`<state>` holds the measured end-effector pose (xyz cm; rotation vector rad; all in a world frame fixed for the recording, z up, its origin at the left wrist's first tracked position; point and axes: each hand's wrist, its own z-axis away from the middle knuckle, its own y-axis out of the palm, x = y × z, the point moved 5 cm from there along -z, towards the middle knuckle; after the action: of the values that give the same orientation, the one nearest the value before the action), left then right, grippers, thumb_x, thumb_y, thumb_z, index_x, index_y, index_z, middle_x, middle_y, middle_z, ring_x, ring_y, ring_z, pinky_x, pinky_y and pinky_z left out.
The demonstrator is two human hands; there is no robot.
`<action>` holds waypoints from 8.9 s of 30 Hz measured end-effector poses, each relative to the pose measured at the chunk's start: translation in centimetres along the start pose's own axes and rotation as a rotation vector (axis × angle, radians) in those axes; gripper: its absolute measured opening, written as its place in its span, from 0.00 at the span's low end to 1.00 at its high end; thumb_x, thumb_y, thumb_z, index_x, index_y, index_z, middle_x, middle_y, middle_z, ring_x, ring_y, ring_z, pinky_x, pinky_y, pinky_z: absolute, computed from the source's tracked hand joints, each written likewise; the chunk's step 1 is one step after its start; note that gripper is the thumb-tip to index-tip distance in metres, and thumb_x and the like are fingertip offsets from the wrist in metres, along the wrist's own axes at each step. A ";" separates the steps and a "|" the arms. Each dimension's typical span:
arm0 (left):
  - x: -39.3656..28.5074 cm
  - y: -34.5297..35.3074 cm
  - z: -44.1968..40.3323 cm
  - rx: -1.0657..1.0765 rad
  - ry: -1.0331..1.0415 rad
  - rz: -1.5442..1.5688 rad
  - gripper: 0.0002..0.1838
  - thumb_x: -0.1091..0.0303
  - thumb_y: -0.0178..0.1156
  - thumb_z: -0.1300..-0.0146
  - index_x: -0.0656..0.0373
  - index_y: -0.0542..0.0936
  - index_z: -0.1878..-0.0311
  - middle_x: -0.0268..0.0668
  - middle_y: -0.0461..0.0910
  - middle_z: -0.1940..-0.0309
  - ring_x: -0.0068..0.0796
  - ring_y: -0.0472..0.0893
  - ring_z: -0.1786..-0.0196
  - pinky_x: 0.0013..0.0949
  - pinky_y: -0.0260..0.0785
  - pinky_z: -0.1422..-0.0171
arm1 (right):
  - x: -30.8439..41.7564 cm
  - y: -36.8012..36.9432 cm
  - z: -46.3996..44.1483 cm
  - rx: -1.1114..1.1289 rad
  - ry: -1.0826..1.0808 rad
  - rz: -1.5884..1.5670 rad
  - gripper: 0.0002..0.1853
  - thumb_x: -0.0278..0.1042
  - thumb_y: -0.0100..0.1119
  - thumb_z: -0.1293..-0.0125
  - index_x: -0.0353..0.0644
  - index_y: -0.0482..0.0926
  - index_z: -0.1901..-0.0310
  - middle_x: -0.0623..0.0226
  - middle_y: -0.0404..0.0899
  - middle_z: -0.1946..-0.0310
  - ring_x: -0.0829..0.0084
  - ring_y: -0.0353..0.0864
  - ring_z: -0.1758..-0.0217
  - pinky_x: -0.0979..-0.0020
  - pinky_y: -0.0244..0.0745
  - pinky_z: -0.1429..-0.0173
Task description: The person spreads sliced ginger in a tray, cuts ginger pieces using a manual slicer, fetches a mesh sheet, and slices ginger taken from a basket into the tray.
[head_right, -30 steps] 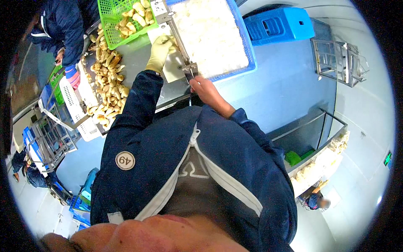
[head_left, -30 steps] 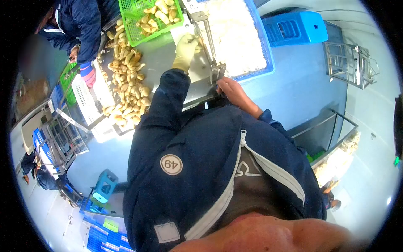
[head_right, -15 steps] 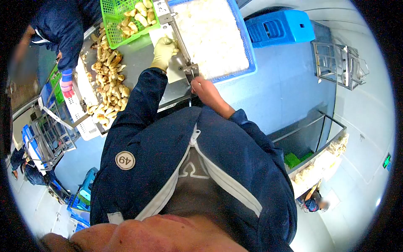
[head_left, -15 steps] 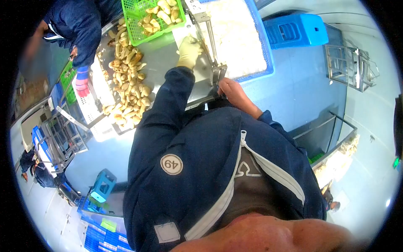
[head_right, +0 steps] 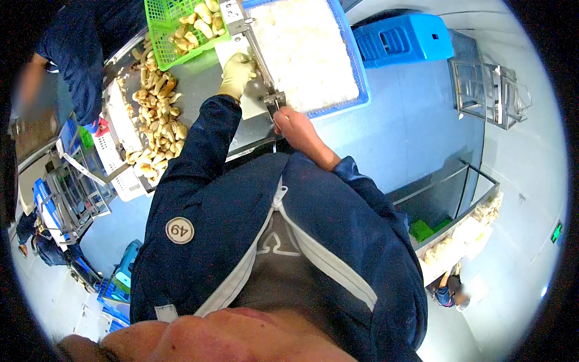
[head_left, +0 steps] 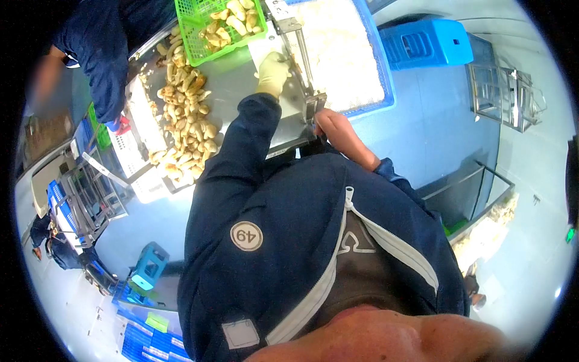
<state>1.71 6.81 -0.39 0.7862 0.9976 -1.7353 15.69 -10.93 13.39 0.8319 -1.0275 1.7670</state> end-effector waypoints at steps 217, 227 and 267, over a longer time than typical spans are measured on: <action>-1.8 -6.5 4.7 0.194 -0.067 -0.206 0.15 0.64 0.62 0.43 0.65 0.82 0.57 0.42 0.84 0.66 0.39 0.83 0.62 0.37 0.74 0.55 | -3.8 1.4 -1.1 0.016 0.020 0.008 0.18 0.42 0.46 0.32 0.33 0.76 0.68 0.46 0.79 0.72 0.44 0.78 0.67 0.52 0.71 0.61; -2.0 -1.2 6.5 -0.079 0.489 -0.134 0.20 0.79 0.62 0.43 0.68 0.77 0.46 0.44 0.85 0.60 0.33 0.83 0.52 0.31 0.74 0.44 | -4.1 1.7 -0.8 -0.005 -0.015 -0.044 0.19 0.42 0.45 0.30 0.34 0.76 0.69 0.51 0.78 0.75 0.51 0.78 0.71 0.56 0.71 0.63; 1.1 -0.9 4.1 -0.047 0.337 -0.070 0.25 0.66 0.72 0.42 0.63 0.78 0.42 0.40 0.85 0.55 0.27 0.83 0.54 0.28 0.75 0.48 | -3.5 1.7 -0.6 -0.094 -0.136 0.149 0.18 0.42 0.45 0.30 0.34 0.76 0.67 0.45 0.78 0.71 0.41 0.77 0.65 0.51 0.71 0.59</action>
<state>0.21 2.90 0.82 1.0472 1.2992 -1.6630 15.40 -12.10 9.65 0.8444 -1.2804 1.7898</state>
